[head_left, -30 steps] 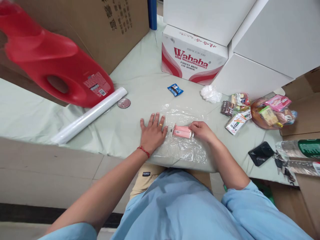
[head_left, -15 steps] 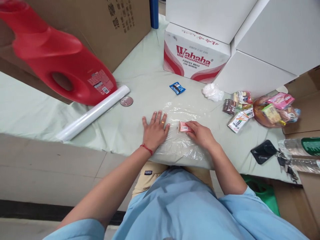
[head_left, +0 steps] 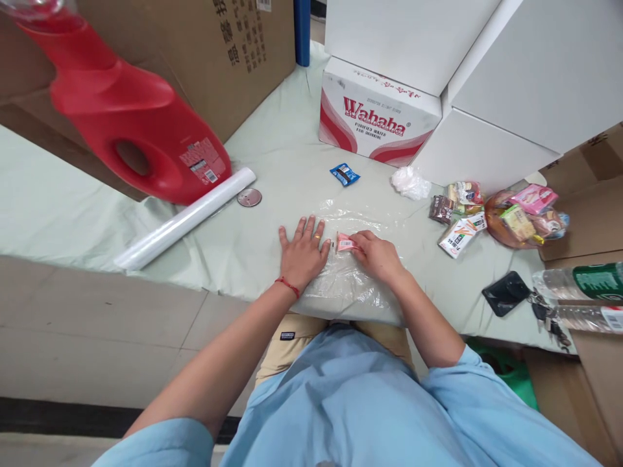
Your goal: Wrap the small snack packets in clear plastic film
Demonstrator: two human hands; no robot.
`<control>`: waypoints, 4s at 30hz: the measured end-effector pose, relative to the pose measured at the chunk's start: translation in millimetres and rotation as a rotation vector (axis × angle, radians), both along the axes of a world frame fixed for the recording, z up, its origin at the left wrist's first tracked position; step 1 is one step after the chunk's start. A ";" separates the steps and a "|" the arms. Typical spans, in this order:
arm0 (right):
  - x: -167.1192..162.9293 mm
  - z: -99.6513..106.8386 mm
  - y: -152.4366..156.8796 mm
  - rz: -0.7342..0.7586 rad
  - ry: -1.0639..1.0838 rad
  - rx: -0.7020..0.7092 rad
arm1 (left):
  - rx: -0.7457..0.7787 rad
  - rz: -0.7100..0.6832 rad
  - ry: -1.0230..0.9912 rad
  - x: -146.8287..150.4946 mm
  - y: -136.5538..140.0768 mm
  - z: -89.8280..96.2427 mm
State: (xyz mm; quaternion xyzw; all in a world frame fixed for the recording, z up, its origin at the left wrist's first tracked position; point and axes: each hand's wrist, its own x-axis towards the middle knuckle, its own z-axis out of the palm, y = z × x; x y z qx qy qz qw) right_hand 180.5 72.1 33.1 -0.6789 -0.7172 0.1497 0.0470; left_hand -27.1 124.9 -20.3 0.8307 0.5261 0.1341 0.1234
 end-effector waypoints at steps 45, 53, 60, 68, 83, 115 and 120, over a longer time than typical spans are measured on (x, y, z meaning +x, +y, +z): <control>104.5 -4.4 -40.1 -0.169 0.521 0.081 | -0.332 -0.082 -0.321 -51.2 56.1 27.3; 110.9 -18.3 -9.1 -0.262 0.080 -0.081 | 0.030 0.033 -0.285 -36.5 79.5 18.7; 117.6 9.4 8.7 -0.213 -0.065 0.125 | 0.555 0.149 -0.233 -38.8 -10.9 53.9; 68.4 4.1 99.5 -0.099 -0.084 -0.005 | 0.197 -0.211 -0.029 44.8 -44.1 17.5; 66.2 21.7 108.7 0.117 0.377 0.083 | 0.177 -0.268 -0.025 49.9 -39.7 -11.7; 19.5 -28.2 -18.5 0.274 0.255 0.081 | -0.170 0.139 -0.524 52.8 -10.7 19.3; 33.7 -21.3 -34.9 0.304 0.483 0.110 | -0.014 -0.115 -0.480 70.3 -46.3 16.4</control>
